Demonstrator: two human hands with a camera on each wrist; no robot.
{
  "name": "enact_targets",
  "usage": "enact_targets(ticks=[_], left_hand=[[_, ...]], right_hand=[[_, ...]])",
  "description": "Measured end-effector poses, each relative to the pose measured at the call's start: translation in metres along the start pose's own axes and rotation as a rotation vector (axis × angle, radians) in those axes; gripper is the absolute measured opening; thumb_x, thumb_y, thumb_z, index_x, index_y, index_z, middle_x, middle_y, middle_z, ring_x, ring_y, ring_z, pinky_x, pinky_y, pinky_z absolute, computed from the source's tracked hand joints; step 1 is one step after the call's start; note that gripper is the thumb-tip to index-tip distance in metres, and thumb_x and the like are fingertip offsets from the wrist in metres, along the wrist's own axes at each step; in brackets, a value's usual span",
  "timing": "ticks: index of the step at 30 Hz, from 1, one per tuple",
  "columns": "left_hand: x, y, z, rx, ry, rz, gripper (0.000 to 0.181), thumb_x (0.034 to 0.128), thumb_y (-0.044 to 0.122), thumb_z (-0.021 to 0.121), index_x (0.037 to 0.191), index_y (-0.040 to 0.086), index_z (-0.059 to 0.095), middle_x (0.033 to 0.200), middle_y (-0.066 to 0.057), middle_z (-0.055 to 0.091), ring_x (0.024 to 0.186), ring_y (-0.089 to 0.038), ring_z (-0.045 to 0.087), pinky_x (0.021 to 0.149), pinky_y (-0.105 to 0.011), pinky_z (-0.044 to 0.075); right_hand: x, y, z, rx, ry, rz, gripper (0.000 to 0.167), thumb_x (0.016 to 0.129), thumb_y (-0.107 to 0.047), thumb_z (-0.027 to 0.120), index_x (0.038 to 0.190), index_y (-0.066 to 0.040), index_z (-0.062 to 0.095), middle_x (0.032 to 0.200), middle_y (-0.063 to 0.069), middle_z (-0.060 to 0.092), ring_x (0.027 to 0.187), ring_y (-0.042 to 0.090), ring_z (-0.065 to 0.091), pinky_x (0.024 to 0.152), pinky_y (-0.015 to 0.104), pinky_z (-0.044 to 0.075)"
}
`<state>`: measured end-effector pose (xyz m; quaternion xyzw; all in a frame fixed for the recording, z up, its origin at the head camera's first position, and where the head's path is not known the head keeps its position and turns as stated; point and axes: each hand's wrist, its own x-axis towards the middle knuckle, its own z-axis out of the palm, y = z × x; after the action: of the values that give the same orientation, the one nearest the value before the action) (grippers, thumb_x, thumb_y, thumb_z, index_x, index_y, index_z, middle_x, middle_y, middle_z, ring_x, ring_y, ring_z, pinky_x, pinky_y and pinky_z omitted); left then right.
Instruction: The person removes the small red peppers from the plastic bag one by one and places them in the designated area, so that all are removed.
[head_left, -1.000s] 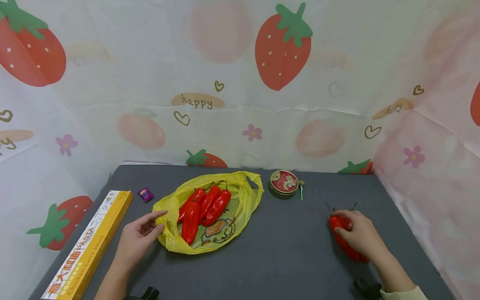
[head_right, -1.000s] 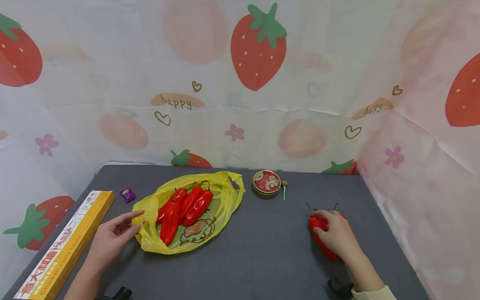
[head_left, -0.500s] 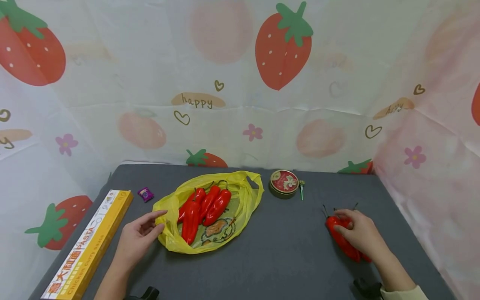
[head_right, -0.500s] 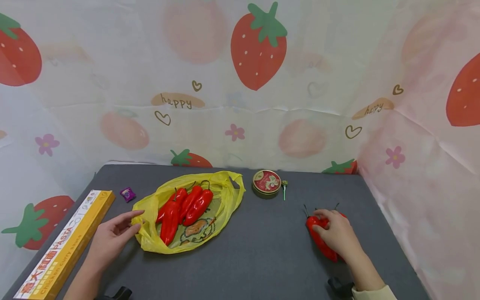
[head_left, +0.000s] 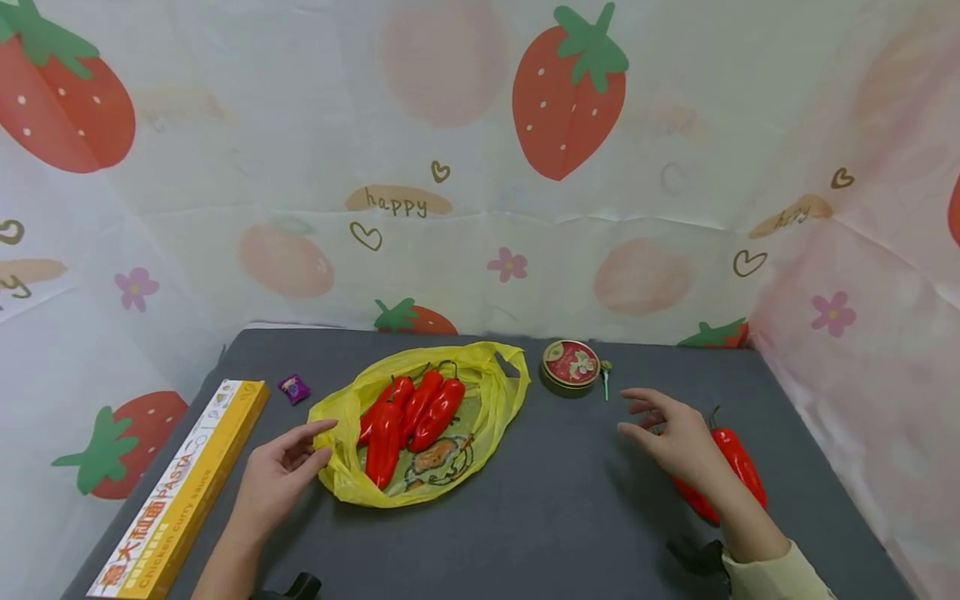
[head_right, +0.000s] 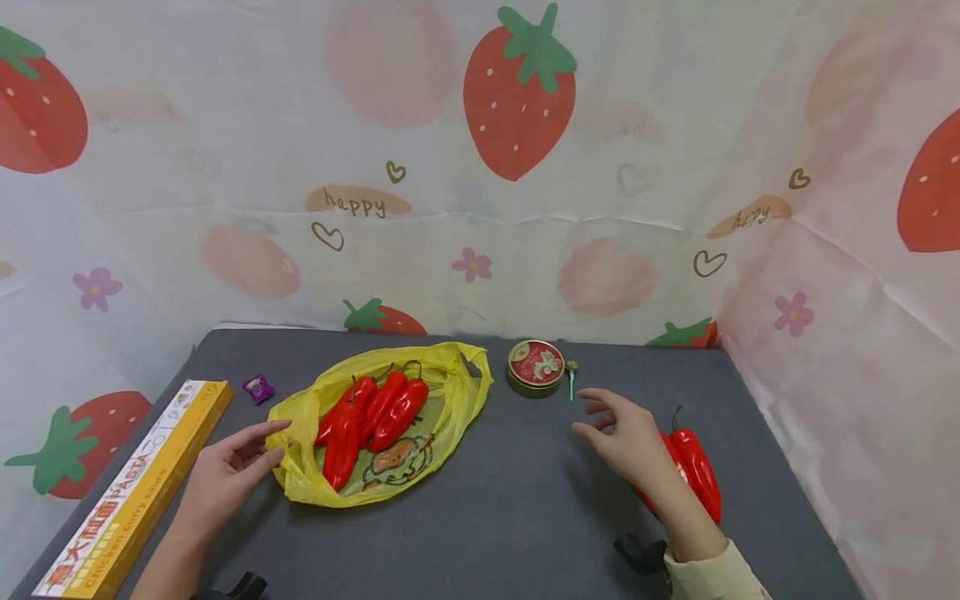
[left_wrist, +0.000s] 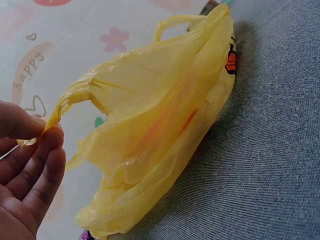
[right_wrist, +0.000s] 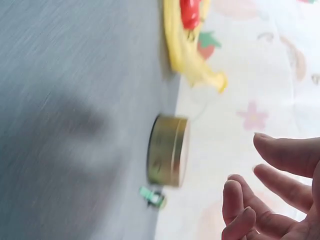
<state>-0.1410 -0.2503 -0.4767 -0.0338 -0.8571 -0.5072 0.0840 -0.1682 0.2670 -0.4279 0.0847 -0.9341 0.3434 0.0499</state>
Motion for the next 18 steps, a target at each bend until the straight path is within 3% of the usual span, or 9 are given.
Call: enact_targets(ticks=[13, 18], left_hand=[[0.001, -0.001, 0.000, -0.016, -0.002, 0.008, 0.034, 0.0977, 0.022, 0.068, 0.129, 0.009, 0.068, 0.121, -0.014, 0.070, 0.088, -0.006, 0.060, 0.077, -0.015, 0.055], [0.000, -0.004, 0.000, -0.012, 0.000, 0.014, 0.033, 0.0977, 0.022, 0.068, 0.128, 0.009, 0.068, 0.117, -0.013, 0.070, 0.086, -0.008, 0.060, 0.074, -0.017, 0.056]], right_hand=[[0.027, -0.051, 0.035, 0.084, -0.042, -0.031, 0.052, 0.090, -0.022, 0.078, 0.137, -0.011, 0.059, 0.117, 0.012, 0.071, 0.100, 0.027, 0.071, 0.080, 0.045, 0.059], [0.040, -0.066, 0.052, 0.172, -0.094, -0.019, 0.049, 0.091, -0.023, 0.077, 0.136, -0.013, 0.061, 0.122, 0.013, 0.070, 0.103, 0.027, 0.070, 0.085, 0.047, 0.058]])
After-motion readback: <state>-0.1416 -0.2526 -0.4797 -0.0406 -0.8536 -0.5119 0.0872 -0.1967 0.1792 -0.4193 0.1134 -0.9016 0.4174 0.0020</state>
